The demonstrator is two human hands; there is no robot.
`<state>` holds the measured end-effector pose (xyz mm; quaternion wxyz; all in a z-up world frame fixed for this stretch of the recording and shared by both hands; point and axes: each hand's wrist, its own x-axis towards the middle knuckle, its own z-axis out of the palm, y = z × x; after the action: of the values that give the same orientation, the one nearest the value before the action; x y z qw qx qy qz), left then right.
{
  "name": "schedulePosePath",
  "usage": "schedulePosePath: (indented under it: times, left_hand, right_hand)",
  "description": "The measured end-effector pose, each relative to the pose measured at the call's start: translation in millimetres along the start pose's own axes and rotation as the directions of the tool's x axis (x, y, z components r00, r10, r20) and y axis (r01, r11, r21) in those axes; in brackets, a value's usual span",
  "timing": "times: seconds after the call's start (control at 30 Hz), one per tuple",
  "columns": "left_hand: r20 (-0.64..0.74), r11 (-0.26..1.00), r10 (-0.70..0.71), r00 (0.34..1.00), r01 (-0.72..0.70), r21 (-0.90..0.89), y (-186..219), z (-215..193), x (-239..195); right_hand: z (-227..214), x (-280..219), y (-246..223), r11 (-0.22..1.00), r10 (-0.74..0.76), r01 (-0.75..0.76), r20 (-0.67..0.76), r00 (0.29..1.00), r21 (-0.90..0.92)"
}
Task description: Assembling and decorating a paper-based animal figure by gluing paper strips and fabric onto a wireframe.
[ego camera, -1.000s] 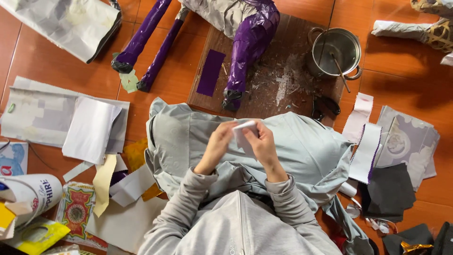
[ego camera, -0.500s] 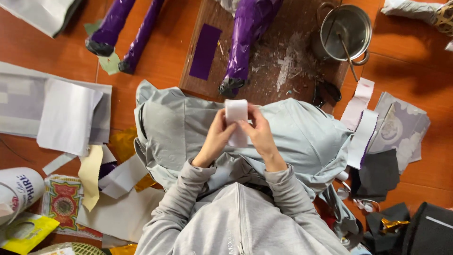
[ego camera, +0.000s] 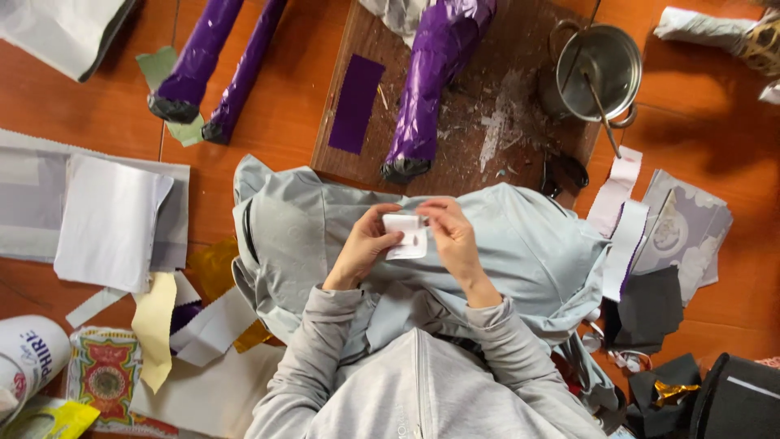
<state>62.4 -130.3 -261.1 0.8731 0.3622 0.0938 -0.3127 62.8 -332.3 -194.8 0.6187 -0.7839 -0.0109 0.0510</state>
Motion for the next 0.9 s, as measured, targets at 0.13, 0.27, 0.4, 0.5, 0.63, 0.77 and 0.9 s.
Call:
schedulePosePath:
  times: [0.13,0.27,0.4,0.5,0.63,0.77,0.9]
  left_hand:
    - [-0.143,0.976,0.167,0.976,-0.143,0.162,-27.1,-44.1,15.2]
    - [-0.255,0.967,0.157,0.954,-0.201,-0.158,-16.6,-49.8,21.0]
    - [-0.312,0.827,0.318,0.895,-0.423,-0.370,21.3,-30.7,9.9]
    - [-0.462,0.760,0.344,0.817,-0.532,-0.374,26.7,-40.0,0.7]
    - [-0.572,0.817,0.413,0.708,-0.566,-0.110,39.5,-51.7,-13.3]
    - [-0.591,0.698,0.561,0.580,-0.715,-0.040,76.8,-43.8,-48.9]
    - [-0.615,0.670,0.616,0.492,-0.737,0.082,75.5,-58.8,-72.7]
  right_hand:
    - [-17.5,42.0,-5.0,0.993,0.076,-0.069,-0.077,0.994,0.093]
    - [-21.5,96.5,-6.6,0.858,-0.291,0.257,-0.009,0.957,-0.445]
    - [-16.8,140.4,11.9,0.629,-0.552,0.527,0.148,0.821,-0.572]
    - [-4.0,153.6,-14.9,0.505,-0.626,0.621,0.241,0.742,-0.599]
    - [12.1,157.9,-49.6,0.535,-0.623,0.654,0.274,0.733,-0.534]
    - [6.4,135.0,-117.3,0.594,-0.727,0.720,0.143,0.672,-0.360]
    - [-37.9,80.9,-137.3,0.780,-0.612,0.626,-0.198,0.766,0.010]
